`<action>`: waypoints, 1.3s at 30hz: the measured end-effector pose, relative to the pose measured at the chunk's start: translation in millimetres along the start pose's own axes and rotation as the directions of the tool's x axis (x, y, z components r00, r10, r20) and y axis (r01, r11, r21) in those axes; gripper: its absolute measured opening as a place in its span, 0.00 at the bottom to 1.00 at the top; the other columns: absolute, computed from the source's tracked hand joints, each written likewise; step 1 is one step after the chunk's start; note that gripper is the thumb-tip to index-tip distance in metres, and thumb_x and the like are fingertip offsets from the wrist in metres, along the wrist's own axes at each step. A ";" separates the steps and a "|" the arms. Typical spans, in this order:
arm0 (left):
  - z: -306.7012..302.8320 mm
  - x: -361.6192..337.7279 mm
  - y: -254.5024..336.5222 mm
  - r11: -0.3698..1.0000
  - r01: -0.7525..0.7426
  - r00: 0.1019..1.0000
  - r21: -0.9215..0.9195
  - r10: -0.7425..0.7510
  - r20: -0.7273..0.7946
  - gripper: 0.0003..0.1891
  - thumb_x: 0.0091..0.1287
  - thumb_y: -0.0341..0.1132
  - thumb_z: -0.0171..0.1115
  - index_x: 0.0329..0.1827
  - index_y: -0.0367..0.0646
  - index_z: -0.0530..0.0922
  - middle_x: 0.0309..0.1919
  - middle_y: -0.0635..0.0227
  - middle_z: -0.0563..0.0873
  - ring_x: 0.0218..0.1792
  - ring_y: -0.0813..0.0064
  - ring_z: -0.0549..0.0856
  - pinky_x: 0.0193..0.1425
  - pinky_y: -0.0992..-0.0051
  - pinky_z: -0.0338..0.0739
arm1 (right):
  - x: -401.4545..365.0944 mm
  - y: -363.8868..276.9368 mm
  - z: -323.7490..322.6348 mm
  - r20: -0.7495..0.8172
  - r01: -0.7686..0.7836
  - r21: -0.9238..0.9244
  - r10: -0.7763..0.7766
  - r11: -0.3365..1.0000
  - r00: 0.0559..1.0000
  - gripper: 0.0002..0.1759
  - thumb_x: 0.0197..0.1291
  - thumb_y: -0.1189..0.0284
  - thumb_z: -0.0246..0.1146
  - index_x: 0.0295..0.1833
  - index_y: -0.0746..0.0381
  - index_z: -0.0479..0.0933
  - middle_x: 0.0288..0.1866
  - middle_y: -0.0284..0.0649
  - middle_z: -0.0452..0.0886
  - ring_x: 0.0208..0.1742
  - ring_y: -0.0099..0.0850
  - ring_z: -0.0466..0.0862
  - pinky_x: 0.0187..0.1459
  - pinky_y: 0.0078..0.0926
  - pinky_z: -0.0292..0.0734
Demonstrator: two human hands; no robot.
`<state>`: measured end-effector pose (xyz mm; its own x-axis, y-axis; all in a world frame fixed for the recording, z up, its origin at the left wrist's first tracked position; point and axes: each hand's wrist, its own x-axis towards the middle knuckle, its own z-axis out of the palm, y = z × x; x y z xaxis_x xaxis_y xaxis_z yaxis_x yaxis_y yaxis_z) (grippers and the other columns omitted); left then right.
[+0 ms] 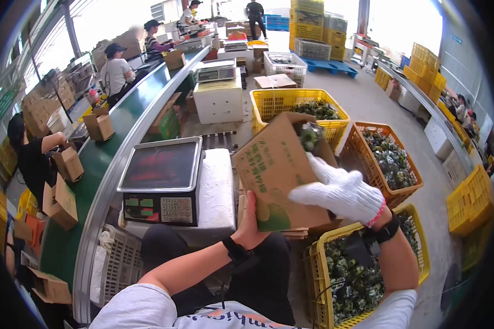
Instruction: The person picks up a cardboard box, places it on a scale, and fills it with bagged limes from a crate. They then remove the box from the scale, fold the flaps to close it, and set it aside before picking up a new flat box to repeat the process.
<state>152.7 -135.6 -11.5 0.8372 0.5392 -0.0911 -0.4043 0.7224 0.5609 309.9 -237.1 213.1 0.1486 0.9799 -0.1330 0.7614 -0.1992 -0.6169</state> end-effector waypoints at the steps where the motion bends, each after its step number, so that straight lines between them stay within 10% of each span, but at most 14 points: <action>1: -18.9 -3.6 19.9 0.993 -0.116 0.992 -0.026 0.114 -0.057 0.45 0.70 0.76 0.45 0.79 0.52 0.64 0.73 0.66 0.74 0.71 0.63 0.75 0.75 0.56 0.70 | 38.0 -8.9 10.3 0.043 0.204 -0.080 -0.201 0.976 0.979 0.46 0.64 0.47 0.64 0.82 0.56 0.60 0.67 0.52 0.79 0.65 0.41 0.82 0.67 0.28 0.74; 4: -74.4 -20.0 79.5 0.931 -0.365 0.907 0.016 0.360 -0.218 0.47 0.69 0.77 0.43 0.79 0.50 0.62 0.72 0.65 0.74 0.70 0.64 0.75 0.73 0.57 0.72 | 112.8 -107.2 33.1 0.248 0.293 -0.137 -0.253 0.946 0.935 0.45 0.62 0.44 0.60 0.82 0.49 0.61 0.65 0.52 0.81 0.60 0.43 0.85 0.62 0.30 0.78; 6: -153.9 -7.3 103.2 0.702 -0.533 0.735 0.472 0.661 -0.151 0.44 0.71 0.72 0.46 0.78 0.47 0.63 0.72 0.66 0.74 0.70 0.67 0.75 0.74 0.62 0.72 | 181.2 -134.2 66.4 0.333 0.428 -0.119 -0.370 0.896 0.867 0.46 0.59 0.43 0.60 0.82 0.47 0.61 0.62 0.50 0.83 0.52 0.42 0.87 0.56 0.32 0.81; 7: -139.7 -17.2 128.2 0.780 -0.625 0.743 -0.031 0.583 -0.329 0.41 0.74 0.67 0.49 0.78 0.44 0.64 0.71 0.67 0.75 0.69 0.69 0.74 0.74 0.68 0.70 | 198.7 -157.0 78.4 0.346 0.475 -0.220 -0.387 0.852 0.855 0.47 0.57 0.44 0.61 0.82 0.45 0.61 0.60 0.48 0.84 0.51 0.42 0.87 0.55 0.33 0.81; 10: -164.3 -16.5 172.9 0.672 -0.740 0.587 0.036 0.672 -0.451 0.41 0.72 0.68 0.49 0.76 0.44 0.66 0.70 0.67 0.76 0.69 0.70 0.75 0.75 0.68 0.69 | 248.9 -203.1 111.2 0.421 0.530 -0.298 -0.389 0.794 0.820 0.48 0.56 0.45 0.63 0.83 0.40 0.59 0.59 0.46 0.86 0.52 0.36 0.88 0.54 0.28 0.82; 16: -210.7 -20.3 193.1 0.709 -0.703 0.570 -0.056 0.515 -0.641 0.12 0.75 0.37 0.65 0.55 0.44 0.77 0.55 0.70 0.83 0.56 0.72 0.79 0.61 0.70 0.73 | 307.6 -232.5 167.7 0.434 0.550 -0.483 -0.359 0.682 0.826 0.46 0.51 0.47 0.65 0.80 0.36 0.66 0.65 0.40 0.84 0.57 0.40 0.86 0.59 0.32 0.80; 19: -148.8 -77.3 208.5 0.832 -0.473 0.818 -0.289 0.294 -0.495 0.13 0.75 0.39 0.65 0.56 0.42 0.78 0.50 0.69 0.84 0.53 0.72 0.81 0.59 0.70 0.75 | 297.4 -255.0 162.4 0.475 0.530 -0.542 -0.283 0.652 0.833 0.43 0.49 0.42 0.66 0.73 0.42 0.76 0.62 0.41 0.85 0.56 0.42 0.86 0.58 0.34 0.80; 21: -98.9 -127.8 233.8 0.923 -0.369 0.862 0.109 0.383 -0.333 0.16 0.77 0.41 0.64 0.59 0.41 0.78 0.52 0.67 0.83 0.55 0.70 0.81 0.59 0.68 0.77 | 302.0 -249.4 172.9 0.500 0.492 -0.598 -0.185 0.632 0.846 0.44 0.46 0.34 0.67 0.66 0.49 0.82 0.58 0.42 0.88 0.54 0.42 0.87 0.56 0.32 0.80; 22: -101.4 -138.7 244.2 0.769 -0.436 0.771 0.467 0.587 -0.246 0.20 0.77 0.47 0.62 0.62 0.41 0.77 0.58 0.63 0.82 0.59 0.69 0.82 0.60 0.64 0.79 | 299.9 -247.6 177.5 0.511 0.493 -0.590 -0.177 0.639 0.841 0.44 0.46 0.34 0.67 0.66 0.49 0.82 0.58 0.42 0.88 0.54 0.42 0.87 0.56 0.32 0.80; 24: -105.0 -156.2 272.8 -0.153 -0.072 0.416 0.986 0.893 0.169 0.21 0.71 0.45 0.69 0.60 0.43 0.77 0.53 0.65 0.82 0.62 0.62 0.79 0.67 0.62 0.75 | 287.4 -255.0 174.0 0.401 0.303 -0.513 -0.088 0.803 0.912 0.44 0.47 0.27 0.63 0.59 0.47 0.86 0.53 0.43 0.89 0.53 0.42 0.87 0.55 0.36 0.79; 27: -103.9 -163.2 309.7 -0.675 0.363 0.297 0.643 0.737 0.607 0.22 0.66 0.41 0.71 0.58 0.41 0.77 0.54 0.60 0.81 0.63 0.53 0.76 0.67 0.60 0.74 | 313.1 -236.2 178.4 0.373 0.547 -0.364 -0.419 0.754 0.827 0.39 0.59 0.30 0.57 0.62 0.46 0.83 0.56 0.43 0.87 0.57 0.46 0.86 0.58 0.37 0.78; 28: -112.9 -162.7 315.8 -0.676 0.361 0.294 0.643 0.736 0.609 0.22 0.66 0.41 0.71 0.58 0.41 0.77 0.54 0.60 0.81 0.63 0.53 0.76 0.67 0.60 0.74 | 325.6 -227.1 181.2 0.333 0.741 -0.326 -0.663 0.587 0.671 0.35 0.64 0.34 0.56 0.65 0.46 0.81 0.58 0.43 0.87 0.58 0.46 0.85 0.59 0.36 0.78; 32: -137.0 -155.6 324.9 -0.632 0.089 0.394 0.770 0.732 0.556 0.19 0.63 0.35 0.73 0.55 0.44 0.78 0.52 0.61 0.80 0.59 0.51 0.77 0.63 0.60 0.75 | 313.1 -248.4 188.3 0.234 0.706 -0.411 -0.682 0.577 0.693 0.28 0.72 0.47 0.54 0.71 0.44 0.75 0.65 0.46 0.83 0.60 0.47 0.84 0.61 0.37 0.78; 39: -140.8 -154.1 317.9 -0.583 0.083 0.365 0.808 0.773 0.520 0.14 0.61 0.32 0.73 0.48 0.45 0.80 0.45 0.64 0.82 0.52 0.54 0.76 0.58 0.59 0.73 | 318.5 -262.7 211.1 0.508 0.625 -0.579 -0.368 0.523 0.778 0.31 0.68 0.46 0.53 0.74 0.40 0.72 0.62 0.49 0.84 0.61 0.47 0.85 0.60 0.42 0.79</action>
<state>-156.7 71.9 65.0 0.1843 0.5297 0.8279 0.6032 -0.7260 0.3302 23.9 125.4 169.0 -0.4855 0.8312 -0.2709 0.8566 0.5143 0.0430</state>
